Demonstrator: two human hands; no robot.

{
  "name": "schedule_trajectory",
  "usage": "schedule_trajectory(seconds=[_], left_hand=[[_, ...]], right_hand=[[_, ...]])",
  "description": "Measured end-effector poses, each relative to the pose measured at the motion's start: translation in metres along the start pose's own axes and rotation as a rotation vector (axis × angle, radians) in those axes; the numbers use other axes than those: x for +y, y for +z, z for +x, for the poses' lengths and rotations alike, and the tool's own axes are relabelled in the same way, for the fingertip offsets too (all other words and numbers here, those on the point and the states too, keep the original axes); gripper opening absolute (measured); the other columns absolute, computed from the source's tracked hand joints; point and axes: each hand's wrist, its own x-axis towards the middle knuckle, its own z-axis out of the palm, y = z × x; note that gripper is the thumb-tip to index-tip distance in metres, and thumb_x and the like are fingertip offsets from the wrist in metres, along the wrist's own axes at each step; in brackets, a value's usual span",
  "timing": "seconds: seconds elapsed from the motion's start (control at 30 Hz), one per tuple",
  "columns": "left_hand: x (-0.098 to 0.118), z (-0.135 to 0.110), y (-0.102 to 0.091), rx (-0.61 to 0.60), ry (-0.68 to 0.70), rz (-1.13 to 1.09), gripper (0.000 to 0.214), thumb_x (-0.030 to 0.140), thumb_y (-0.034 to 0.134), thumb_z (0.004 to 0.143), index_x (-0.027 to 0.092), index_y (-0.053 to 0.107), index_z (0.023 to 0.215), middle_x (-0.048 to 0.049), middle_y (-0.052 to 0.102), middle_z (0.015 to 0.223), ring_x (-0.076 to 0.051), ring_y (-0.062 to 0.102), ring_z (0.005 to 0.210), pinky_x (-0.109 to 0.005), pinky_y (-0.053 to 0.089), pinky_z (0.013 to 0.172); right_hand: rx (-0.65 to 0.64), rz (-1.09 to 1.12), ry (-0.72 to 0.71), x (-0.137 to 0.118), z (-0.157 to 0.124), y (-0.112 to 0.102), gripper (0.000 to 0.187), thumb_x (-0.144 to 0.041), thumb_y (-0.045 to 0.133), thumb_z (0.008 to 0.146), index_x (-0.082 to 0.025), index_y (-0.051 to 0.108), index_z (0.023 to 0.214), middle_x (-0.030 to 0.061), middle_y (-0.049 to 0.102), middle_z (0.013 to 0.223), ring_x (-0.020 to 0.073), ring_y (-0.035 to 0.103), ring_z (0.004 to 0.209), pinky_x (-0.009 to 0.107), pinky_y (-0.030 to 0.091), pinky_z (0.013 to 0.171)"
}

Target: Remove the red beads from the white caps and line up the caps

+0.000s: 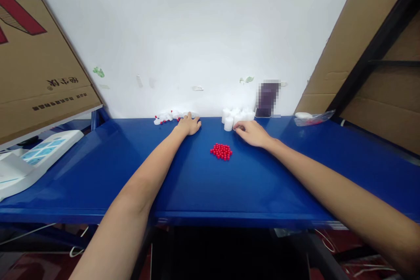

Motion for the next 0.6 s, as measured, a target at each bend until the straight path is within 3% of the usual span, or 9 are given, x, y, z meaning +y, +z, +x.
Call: schedule_trajectory(seconds=[0.23,0.4,0.53,0.6], left_hand=[[-0.001,-0.01,0.002,0.068,0.055,0.06,0.053,0.039,0.026,0.102,0.016,0.048,0.144,-0.0216,0.046,0.143,-0.038,0.046,0.131,-0.051,0.04,0.104],[0.001,-0.025,-0.001,0.095,0.11,0.1,0.049,0.036,0.027,0.102,0.014,0.053,0.138,-0.0193,0.053,0.134,-0.034,0.054,0.123,-0.045,0.044,0.1],[0.007,-0.042,-0.004,0.227,0.174,0.171,0.043,0.029,0.03,0.1,0.016,0.058,0.13,-0.0174,0.058,0.124,-0.03,0.062,0.105,-0.043,0.049,0.089],[0.008,-0.046,-0.004,0.323,0.205,0.214,0.04,0.027,0.033,0.099,0.016,0.061,0.125,-0.0178,0.056,0.126,-0.031,0.06,0.108,-0.044,0.048,0.09]], right_hand=[[-0.055,-0.025,0.001,-0.005,-0.002,-0.001,0.029,-0.027,0.049,0.09,-0.022,0.074,0.103,0.0052,0.076,0.099,0.0221,0.068,0.09,0.029,0.044,0.072],[-0.098,-0.037,0.0,-0.008,-0.003,0.001,0.033,-0.028,0.049,0.09,-0.022,0.07,0.115,0.0053,0.075,0.105,0.0213,0.067,0.088,0.029,0.044,0.072],[-0.111,-0.067,-0.002,-0.007,-0.002,0.004,0.036,-0.029,0.049,0.09,-0.023,0.067,0.121,0.006,0.074,0.108,0.0234,0.067,0.092,0.03,0.044,0.073],[-0.114,-0.075,-0.006,-0.007,-0.002,0.005,0.037,-0.03,0.049,0.09,-0.023,0.066,0.122,0.0063,0.074,0.11,0.0243,0.067,0.095,0.031,0.045,0.075]])
